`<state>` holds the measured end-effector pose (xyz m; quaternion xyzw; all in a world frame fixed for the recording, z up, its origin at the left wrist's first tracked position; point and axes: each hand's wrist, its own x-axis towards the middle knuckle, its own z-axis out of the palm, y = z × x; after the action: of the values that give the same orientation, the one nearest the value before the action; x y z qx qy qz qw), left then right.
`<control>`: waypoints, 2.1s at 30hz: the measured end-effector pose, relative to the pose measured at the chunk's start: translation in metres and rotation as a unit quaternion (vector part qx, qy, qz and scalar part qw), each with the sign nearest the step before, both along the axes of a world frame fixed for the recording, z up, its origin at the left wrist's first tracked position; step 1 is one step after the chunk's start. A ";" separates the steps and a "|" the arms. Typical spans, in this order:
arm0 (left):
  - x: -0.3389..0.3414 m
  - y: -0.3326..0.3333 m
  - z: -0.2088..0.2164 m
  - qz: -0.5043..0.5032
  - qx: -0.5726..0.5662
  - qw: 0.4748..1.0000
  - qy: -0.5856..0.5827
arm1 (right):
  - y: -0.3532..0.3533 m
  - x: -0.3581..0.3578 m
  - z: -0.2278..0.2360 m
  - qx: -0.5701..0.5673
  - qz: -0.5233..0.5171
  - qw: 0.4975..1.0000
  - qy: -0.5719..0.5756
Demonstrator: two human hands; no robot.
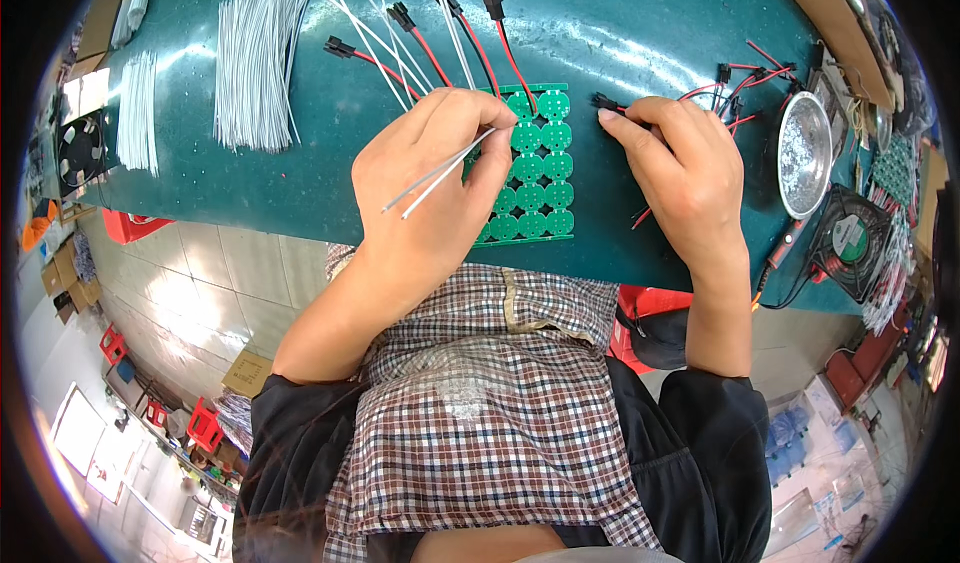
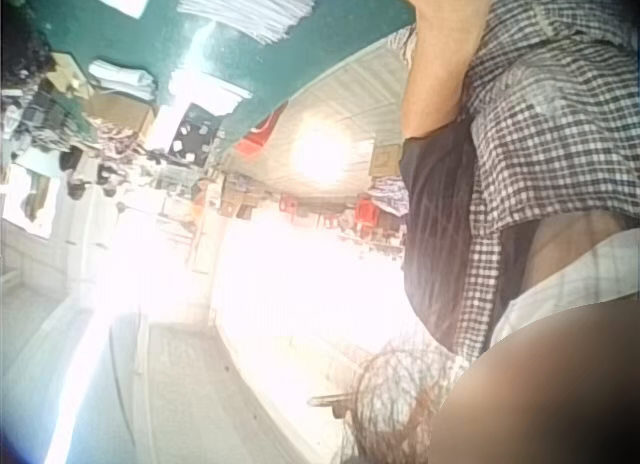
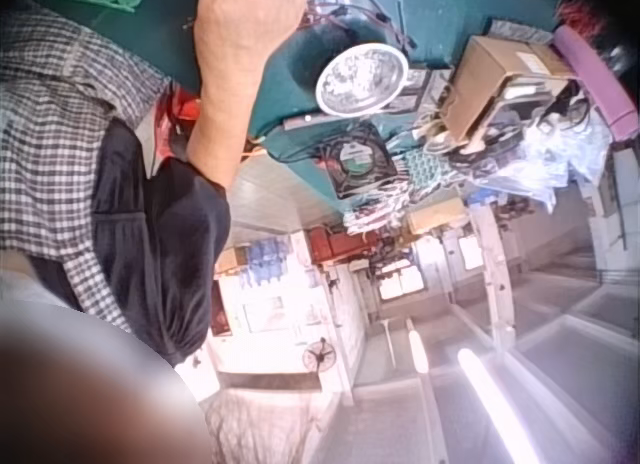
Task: Assembling wires and connectors onto circular LED circuit board modules at a factory workbench.
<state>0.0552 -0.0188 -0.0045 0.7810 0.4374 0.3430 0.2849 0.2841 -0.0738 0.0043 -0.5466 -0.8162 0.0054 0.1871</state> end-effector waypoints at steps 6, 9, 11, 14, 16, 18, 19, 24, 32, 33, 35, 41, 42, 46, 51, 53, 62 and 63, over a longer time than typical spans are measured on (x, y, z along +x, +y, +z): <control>0.002 0.000 -0.001 0.007 0.012 1.000 -0.003 | 0.001 -0.001 -0.006 0.016 -0.014 1.000 0.004; 0.003 0.000 -0.005 0.008 0.020 1.000 0.001 | 0.002 -0.002 0.001 0.007 -0.028 0.998 0.048; 0.003 0.000 -0.004 0.005 0.023 1.000 0.003 | 0.005 0.004 0.002 0.053 -0.039 0.994 0.085; 0.002 0.003 0.003 -0.005 0.036 0.998 0.058 | 0.007 0.008 0.011 0.078 -0.078 0.980 0.162; 0.001 0.003 0.006 -0.011 -0.007 0.998 0.067 | 0.008 0.009 0.015 0.051 -0.085 0.984 0.151; 0.002 0.004 0.009 -0.007 0.004 0.996 0.083 | 0.007 0.005 0.016 0.035 -0.079 0.985 0.148; 0.002 0.005 0.010 -0.006 0.014 0.995 0.100 | 0.007 0.005 0.016 0.007 -0.062 0.992 0.109; 0.005 0.011 0.016 -0.006 0.010 0.988 0.155 | 0.008 -0.004 0.002 -0.001 -0.064 0.998 0.020; 0.010 0.008 0.009 0.018 0.038 0.986 0.162 | 0.010 0.010 0.005 0.040 -0.118 0.978 0.167; 0.009 0.008 0.009 0.015 0.045 0.986 0.162 | 0.011 0.012 0.004 0.046 -0.138 0.939 0.311; 0.010 0.008 0.009 0.010 0.054 0.986 0.156 | 0.011 0.019 0.008 0.029 -0.167 0.838 0.519; 0.004 0.003 0.016 0.001 0.032 0.987 0.158 | 0.025 0.032 0.003 0.051 -0.225 0.716 0.659; 0.002 0.003 0.020 -0.001 0.019 0.988 0.150 | 0.026 0.034 0.003 0.051 -0.225 0.718 0.657; -0.013 0.000 0.040 -0.005 -0.056 0.992 0.112 | 0.027 0.047 0.000 0.045 -0.188 0.708 0.679; -0.042 0.003 0.068 0.079 -0.133 0.986 0.065 | 0.017 0.030 0.018 0.088 -0.194 0.760 0.614; -0.060 0.011 0.071 0.147 -0.108 0.981 0.059 | 0.014 0.016 0.027 0.127 -0.189 0.786 0.575; -0.248 0.116 0.033 0.389 -0.003 0.818 0.423 | -0.020 -0.028 -0.006 -0.122 -0.242 0.847 0.457; -0.281 0.130 0.020 0.389 -0.003 0.818 0.423 | -0.020 -0.028 -0.007 -0.126 -0.258 0.834 0.471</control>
<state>-0.2262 0.1116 0.0160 0.6131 0.7834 0.0596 -0.0831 0.2558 -0.0935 -0.0030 -0.6878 -0.4509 0.3164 0.4727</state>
